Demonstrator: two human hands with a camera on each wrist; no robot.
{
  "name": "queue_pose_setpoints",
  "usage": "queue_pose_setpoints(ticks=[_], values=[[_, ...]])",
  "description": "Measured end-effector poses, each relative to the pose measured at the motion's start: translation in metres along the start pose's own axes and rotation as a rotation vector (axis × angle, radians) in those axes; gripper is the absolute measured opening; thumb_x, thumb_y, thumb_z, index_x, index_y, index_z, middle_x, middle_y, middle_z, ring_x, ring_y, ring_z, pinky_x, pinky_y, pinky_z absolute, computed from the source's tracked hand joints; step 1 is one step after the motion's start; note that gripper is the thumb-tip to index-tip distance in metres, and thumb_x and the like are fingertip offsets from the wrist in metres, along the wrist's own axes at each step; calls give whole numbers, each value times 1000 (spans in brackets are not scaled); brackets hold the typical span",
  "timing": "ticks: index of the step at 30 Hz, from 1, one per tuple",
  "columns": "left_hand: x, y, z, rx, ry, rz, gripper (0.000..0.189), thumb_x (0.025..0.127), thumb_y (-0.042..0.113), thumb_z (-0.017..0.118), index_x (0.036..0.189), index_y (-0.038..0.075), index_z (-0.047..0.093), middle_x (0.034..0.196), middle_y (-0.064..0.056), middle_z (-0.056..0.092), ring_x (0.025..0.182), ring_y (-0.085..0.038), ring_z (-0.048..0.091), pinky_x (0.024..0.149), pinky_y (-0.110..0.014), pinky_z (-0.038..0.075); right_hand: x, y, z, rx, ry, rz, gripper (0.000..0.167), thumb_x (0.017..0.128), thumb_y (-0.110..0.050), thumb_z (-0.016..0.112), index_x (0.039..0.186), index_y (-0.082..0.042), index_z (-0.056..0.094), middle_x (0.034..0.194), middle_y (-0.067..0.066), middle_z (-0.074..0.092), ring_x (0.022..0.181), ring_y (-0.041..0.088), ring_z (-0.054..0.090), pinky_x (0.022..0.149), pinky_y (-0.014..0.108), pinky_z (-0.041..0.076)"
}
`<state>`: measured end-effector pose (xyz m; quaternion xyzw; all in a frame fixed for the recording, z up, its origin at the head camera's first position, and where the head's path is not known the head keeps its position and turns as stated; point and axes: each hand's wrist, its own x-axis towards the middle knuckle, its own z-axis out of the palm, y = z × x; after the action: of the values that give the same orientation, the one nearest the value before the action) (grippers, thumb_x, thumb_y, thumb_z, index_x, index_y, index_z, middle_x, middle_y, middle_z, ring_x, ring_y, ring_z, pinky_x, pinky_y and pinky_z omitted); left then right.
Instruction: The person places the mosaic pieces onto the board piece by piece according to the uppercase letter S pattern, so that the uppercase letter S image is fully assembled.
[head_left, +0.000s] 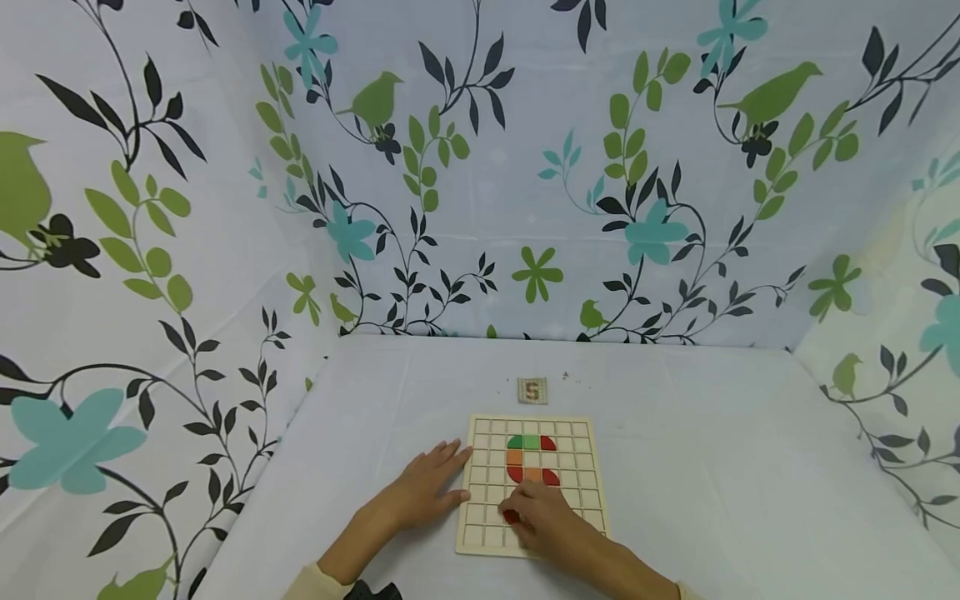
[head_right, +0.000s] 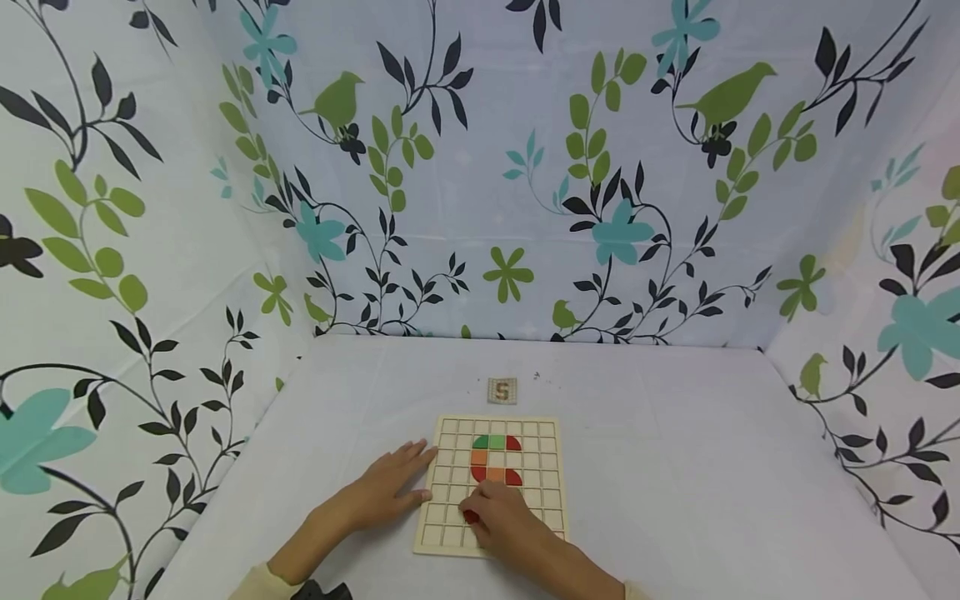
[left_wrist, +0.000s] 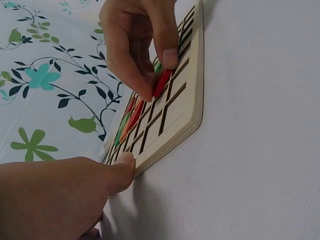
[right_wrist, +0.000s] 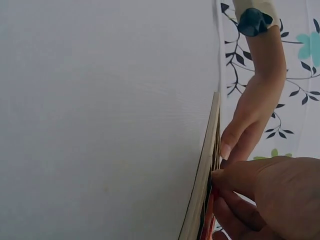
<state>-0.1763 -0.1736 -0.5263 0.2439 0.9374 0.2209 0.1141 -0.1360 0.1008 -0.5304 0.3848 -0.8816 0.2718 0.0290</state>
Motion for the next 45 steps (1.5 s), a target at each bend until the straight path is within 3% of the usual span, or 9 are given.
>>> queue_pose_setpoints(ticks=[16, 21, 32, 45], values=[[1, 0, 0, 15, -3, -3, 70, 107, 45, 60, 164, 12, 38, 171, -19, 32, 159, -45, 26, 125, -68, 25, -2, 4, 0, 33, 6, 4, 20, 95, -9, 80, 114, -14, 77, 111, -9, 70, 102, 6, 60, 90, 24, 57], [1, 0, 0, 17, -3, -1, 70, 107, 46, 60, 164, 12, 38, 171, -19, 32, 159, -45, 26, 125, -68, 25, -2, 7, 0, 60, 41, -45, 20, 92, -4, 81, 110, -10, 82, 107, -7, 74, 103, 9, 67, 92, 24, 59], [1, 1, -1, 5, 6, 8, 70, 107, 44, 60, 164, 11, 38, 170, -20, 32, 158, -46, 26, 124, -69, 25, -3, 9, 1, -10, 40, -48, 24, 94, -9, 80, 118, -6, 81, 109, -3, 77, 104, 11, 69, 90, 22, 60], [0, 0, 0, 4, 6, -1, 71, 107, 45, 61, 165, 13, 38, 171, -19, 31, 159, -45, 26, 125, -69, 24, -4, 7, 1, -179, 112, -88, 14, 92, -15, 83, 105, -12, 86, 95, -7, 73, 94, 7, 67, 83, 24, 59]])
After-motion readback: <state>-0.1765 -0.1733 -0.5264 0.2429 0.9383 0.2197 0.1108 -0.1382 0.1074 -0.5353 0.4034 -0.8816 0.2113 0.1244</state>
